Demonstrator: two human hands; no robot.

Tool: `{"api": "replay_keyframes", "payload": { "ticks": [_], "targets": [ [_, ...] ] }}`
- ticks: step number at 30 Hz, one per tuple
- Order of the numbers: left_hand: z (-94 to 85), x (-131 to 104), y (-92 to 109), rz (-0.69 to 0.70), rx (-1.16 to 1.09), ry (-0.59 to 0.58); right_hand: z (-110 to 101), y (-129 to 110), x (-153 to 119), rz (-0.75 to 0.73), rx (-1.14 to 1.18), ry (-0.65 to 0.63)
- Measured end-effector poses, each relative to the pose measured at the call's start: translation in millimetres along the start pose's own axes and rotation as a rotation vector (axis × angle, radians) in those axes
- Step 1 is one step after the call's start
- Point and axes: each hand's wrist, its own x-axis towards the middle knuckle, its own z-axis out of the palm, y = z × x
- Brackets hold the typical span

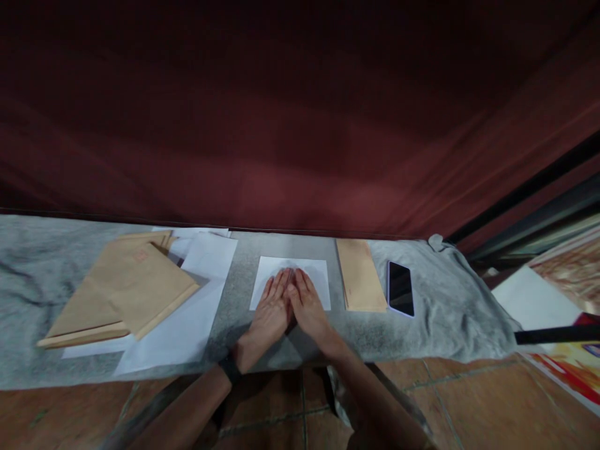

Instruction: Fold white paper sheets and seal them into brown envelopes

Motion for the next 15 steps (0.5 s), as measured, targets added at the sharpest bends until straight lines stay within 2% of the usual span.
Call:
{"api": "replay_keyframes", "payload": {
  "ticks": [2, 4, 9, 15],
  "targets": [
    [11.1, -1, 3, 0.021, 0.014, -0.021, 16, -8, -1, -0.034, -0.026, -0.008],
    [16.3, -2, 2, 0.016, 0.033, -0.036, 23, -9, -2, -0.036, -0.087, -0.013],
    [11.7, 5, -9, -0.067, 0.070, -0.034, 17, 5, 0, -0.006, -0.259, -0.006],
    [6.1, 10, -28, -0.223, 0.050, 0.010, 10, 34, 6, 0.014, -0.427, 0.086]
  ]
}}
